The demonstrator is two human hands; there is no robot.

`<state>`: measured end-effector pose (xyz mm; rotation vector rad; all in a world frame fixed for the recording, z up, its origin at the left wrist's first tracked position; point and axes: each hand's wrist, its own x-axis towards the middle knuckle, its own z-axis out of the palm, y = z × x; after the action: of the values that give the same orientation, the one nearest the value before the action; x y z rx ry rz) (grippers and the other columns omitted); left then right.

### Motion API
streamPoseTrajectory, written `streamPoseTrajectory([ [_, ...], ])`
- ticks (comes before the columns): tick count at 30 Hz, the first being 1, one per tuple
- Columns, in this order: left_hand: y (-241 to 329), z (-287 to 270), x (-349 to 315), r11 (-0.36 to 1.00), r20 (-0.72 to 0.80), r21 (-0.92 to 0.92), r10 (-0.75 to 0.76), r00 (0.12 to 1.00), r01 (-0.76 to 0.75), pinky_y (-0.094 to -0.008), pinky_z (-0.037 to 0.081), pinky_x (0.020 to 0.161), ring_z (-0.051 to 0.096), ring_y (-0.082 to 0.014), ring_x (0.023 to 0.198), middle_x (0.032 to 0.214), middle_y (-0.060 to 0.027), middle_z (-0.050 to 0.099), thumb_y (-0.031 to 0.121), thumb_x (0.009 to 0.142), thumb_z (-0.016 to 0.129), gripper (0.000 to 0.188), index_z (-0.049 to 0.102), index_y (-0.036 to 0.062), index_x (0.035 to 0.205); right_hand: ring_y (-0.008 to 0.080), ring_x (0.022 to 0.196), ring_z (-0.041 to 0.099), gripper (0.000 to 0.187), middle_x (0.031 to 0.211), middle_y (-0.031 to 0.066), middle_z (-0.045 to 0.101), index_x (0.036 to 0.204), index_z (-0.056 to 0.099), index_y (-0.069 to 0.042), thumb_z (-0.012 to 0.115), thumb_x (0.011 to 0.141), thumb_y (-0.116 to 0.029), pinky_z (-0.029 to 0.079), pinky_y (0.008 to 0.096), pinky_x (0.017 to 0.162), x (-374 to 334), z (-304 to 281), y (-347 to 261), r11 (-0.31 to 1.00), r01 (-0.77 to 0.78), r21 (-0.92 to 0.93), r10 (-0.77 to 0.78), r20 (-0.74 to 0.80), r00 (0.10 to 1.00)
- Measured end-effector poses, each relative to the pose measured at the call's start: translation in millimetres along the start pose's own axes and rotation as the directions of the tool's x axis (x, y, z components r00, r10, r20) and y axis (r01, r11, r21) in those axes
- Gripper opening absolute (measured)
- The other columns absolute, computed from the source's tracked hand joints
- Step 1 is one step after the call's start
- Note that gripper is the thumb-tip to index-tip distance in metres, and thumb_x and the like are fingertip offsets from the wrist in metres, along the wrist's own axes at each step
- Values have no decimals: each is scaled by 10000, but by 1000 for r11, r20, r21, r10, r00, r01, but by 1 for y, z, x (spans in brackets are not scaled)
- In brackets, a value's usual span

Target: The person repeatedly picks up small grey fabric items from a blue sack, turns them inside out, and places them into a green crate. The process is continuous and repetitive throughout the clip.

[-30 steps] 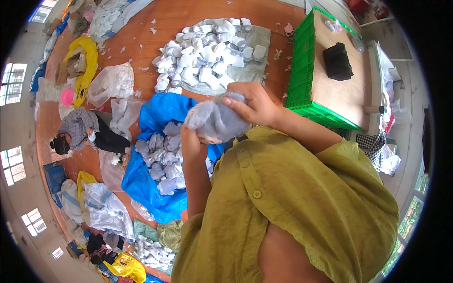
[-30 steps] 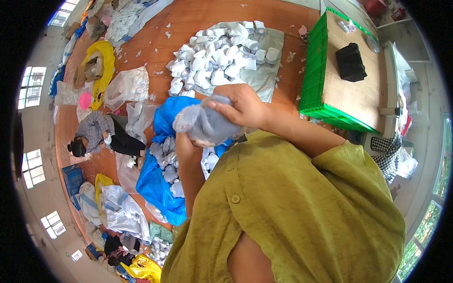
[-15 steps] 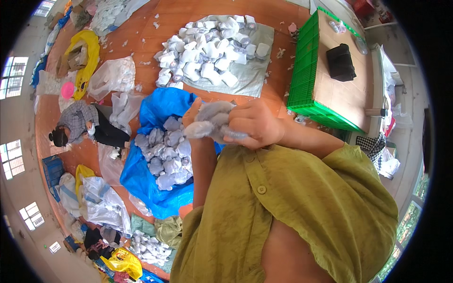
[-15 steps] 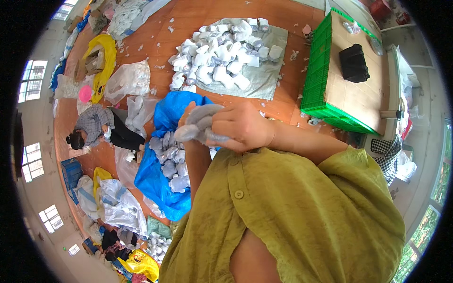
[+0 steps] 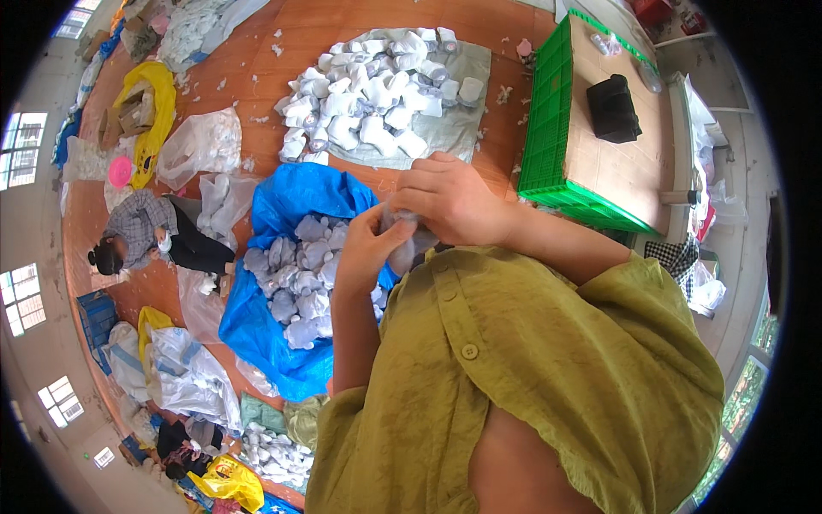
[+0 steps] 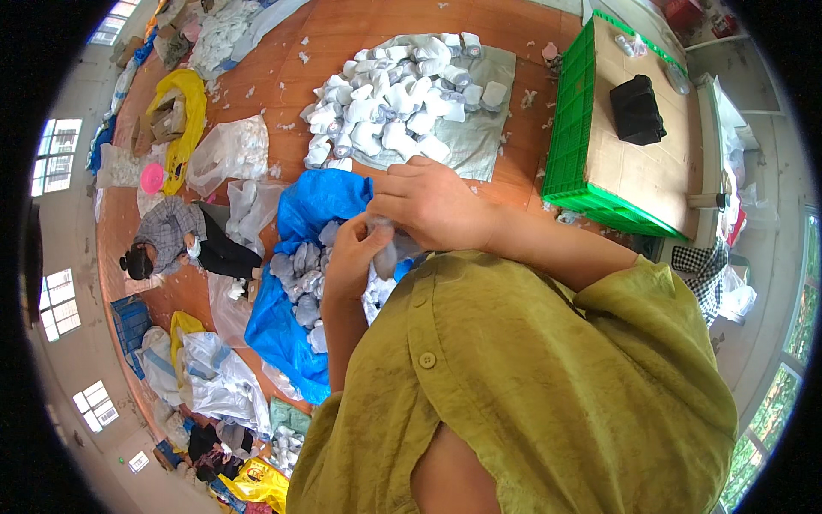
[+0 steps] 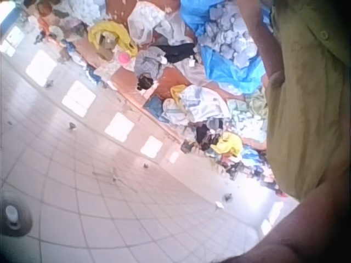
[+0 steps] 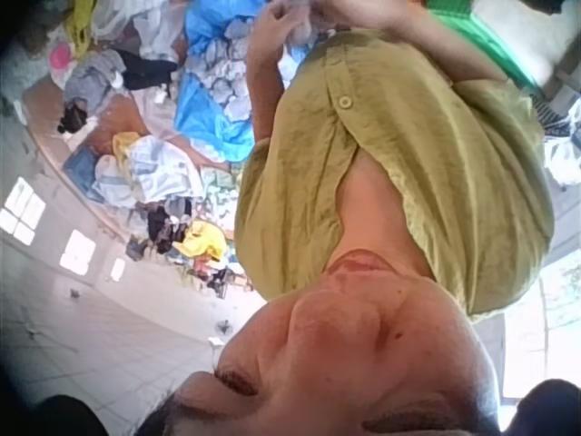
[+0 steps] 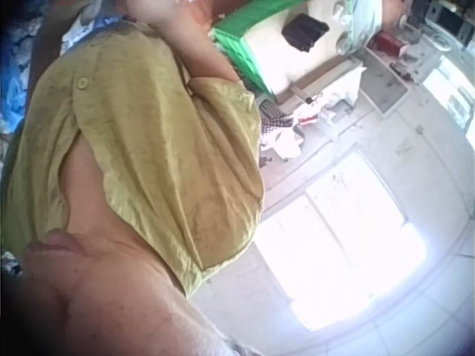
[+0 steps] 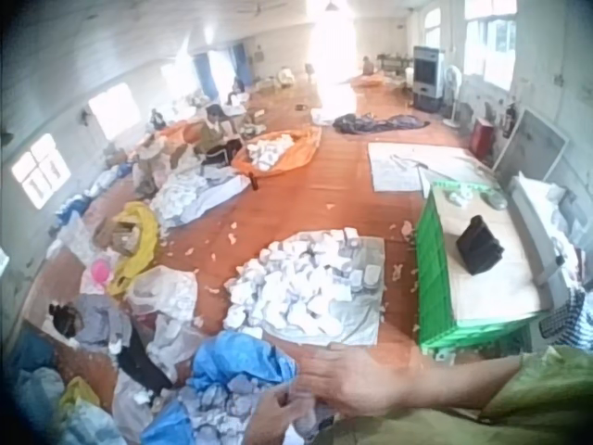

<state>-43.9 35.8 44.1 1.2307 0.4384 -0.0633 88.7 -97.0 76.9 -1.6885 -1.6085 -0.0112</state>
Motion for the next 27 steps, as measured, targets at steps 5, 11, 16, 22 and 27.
streamPoseTrajectory([
  [5,-1,13,6,996,39,-45,-70,997,71,-234,441,671,564,-102,780,918,-48,612,101,720,631,318,588,-8,1015,300,659,514,109,683,92,512,774,557,-73,624,701,-118,393,394,576,-8,-1,11,992,-98,75,97,19,995],
  [11,-24,29,18,993,-160,-116,10,987,-29,-272,476,656,587,-145,772,887,-75,605,5,664,561,348,553,-18,1011,322,524,463,234,554,110,458,623,511,-36,589,813,-147,357,388,473,-12,0,14,974,-162,161,180,-109,978],
  [16,-14,44,15,895,-111,-429,87,990,-127,-287,494,742,589,-175,844,950,-101,579,-10,614,592,419,467,16,1012,243,487,408,374,540,94,448,605,495,-6,489,915,-215,337,337,479,-12,-3,28,895,-243,375,324,-169,931],
  [22,-7,59,9,864,9,-496,101,995,-83,-291,499,746,593,-177,839,957,-96,571,44,689,680,436,418,45,1038,172,545,445,444,595,96,495,623,501,5,379,953,-266,372,310,532,-28,4,41,656,-262,708,504,-152,850],
  [27,-19,44,15,893,117,-425,-111,987,151,-255,486,736,598,-162,873,988,-120,579,20,805,568,352,393,8,1110,266,508,428,281,574,92,447,570,471,-54,454,828,-164,348,354,488,-16,-18,44,958,205,200,-143,-283,948],
])
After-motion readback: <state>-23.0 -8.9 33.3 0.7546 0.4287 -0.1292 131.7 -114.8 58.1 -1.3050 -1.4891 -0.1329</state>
